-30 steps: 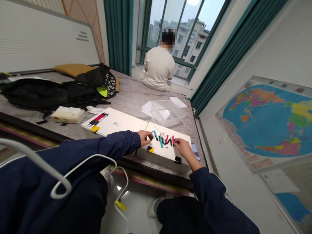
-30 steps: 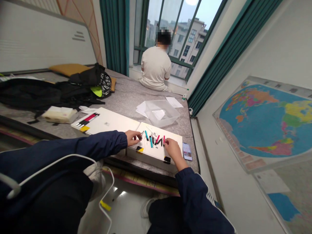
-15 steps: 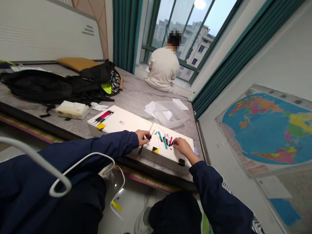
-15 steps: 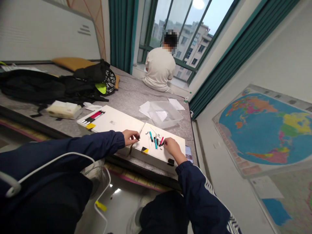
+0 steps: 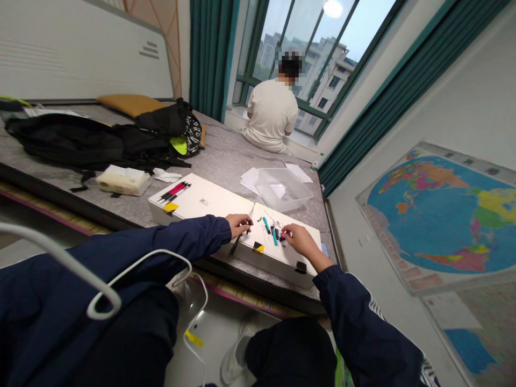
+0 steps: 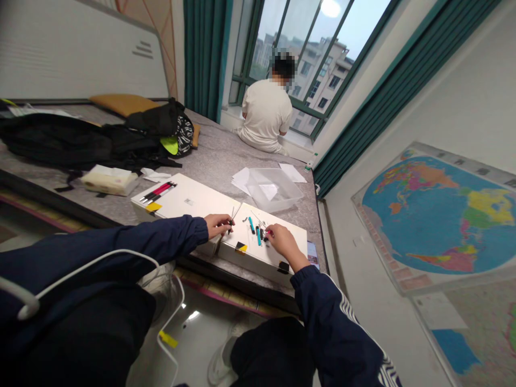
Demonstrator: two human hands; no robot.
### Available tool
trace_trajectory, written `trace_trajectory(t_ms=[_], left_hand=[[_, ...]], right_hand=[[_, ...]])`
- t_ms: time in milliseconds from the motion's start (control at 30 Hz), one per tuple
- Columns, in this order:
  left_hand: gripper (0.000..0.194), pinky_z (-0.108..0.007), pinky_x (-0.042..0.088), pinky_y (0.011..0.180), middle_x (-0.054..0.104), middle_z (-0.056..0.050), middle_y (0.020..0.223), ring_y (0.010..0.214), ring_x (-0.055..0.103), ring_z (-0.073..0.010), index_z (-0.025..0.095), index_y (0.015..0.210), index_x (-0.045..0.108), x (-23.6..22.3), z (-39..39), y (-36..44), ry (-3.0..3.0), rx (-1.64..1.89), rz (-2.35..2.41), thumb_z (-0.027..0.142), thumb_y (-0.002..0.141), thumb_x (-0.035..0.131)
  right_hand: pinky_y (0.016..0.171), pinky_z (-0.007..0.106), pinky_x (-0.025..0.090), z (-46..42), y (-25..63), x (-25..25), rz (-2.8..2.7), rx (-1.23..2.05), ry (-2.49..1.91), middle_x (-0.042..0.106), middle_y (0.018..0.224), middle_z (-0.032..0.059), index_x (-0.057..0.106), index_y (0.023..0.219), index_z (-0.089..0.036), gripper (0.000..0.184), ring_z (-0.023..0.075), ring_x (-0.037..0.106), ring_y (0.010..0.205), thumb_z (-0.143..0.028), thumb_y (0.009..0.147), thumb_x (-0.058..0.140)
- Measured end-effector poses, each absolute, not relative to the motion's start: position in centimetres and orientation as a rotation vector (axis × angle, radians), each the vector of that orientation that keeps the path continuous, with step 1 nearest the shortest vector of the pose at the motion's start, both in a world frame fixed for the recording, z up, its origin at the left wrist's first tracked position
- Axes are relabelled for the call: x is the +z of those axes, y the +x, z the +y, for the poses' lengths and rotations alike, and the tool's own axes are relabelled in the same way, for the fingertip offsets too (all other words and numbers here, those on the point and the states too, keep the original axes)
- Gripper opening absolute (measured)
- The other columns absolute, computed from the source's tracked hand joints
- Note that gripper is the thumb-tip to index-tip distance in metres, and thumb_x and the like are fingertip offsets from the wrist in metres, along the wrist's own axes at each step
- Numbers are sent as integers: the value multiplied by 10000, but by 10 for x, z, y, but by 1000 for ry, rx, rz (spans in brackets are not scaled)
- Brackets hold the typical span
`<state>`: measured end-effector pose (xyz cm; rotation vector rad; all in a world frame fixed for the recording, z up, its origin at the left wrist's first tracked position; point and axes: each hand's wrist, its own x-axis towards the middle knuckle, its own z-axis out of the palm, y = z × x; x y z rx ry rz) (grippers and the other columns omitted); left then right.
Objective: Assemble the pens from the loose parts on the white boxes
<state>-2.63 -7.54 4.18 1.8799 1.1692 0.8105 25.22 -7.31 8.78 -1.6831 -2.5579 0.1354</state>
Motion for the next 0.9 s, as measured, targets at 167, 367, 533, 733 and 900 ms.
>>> trace_trajectory(t_ms=[167,367,533,733,900], left_hand=[[250,-226,470,648,703,-12,853,640,623,-119,183,923,637,38,-74,-21,2001,791,1265,336,761,526],[238,-253,476,741,697,-35,877,853,632,-168,176,907,658,35,-74,-16,2068,824,1359,317,746,553],[192,-256,472,784,698,-27,884,859,635,-158,175,869,654,33,-72,-13,2075,862,1318,268,741,546],[190,-271,451,826,705,-21,882,861,638,-166,182,872,662,28,-71,-15,2137,838,1318,256,735,553],[200,-262,462,787,703,-34,872,843,640,-159,169,884,649,32,-74,-20,2081,850,1335,270,745,547]], right_hand=[[769,233,381,-72,224,93,-2561,248,-1654,683,946,43,680,995,-232,219,182,601,868,-275,833,539],[788,242,389,-55,200,81,-2530,210,-1754,682,1005,69,689,997,-226,231,202,596,933,-218,806,559],[768,257,399,-39,192,64,-2491,185,-1821,678,990,88,681,982,-200,230,202,597,914,-263,786,578],[755,256,417,-33,189,57,-2456,177,-1895,690,945,120,682,964,-166,250,216,615,903,-291,758,615],[758,260,436,-31,186,56,-2327,223,-2020,699,942,150,696,936,-140,252,236,632,915,-266,724,641]])
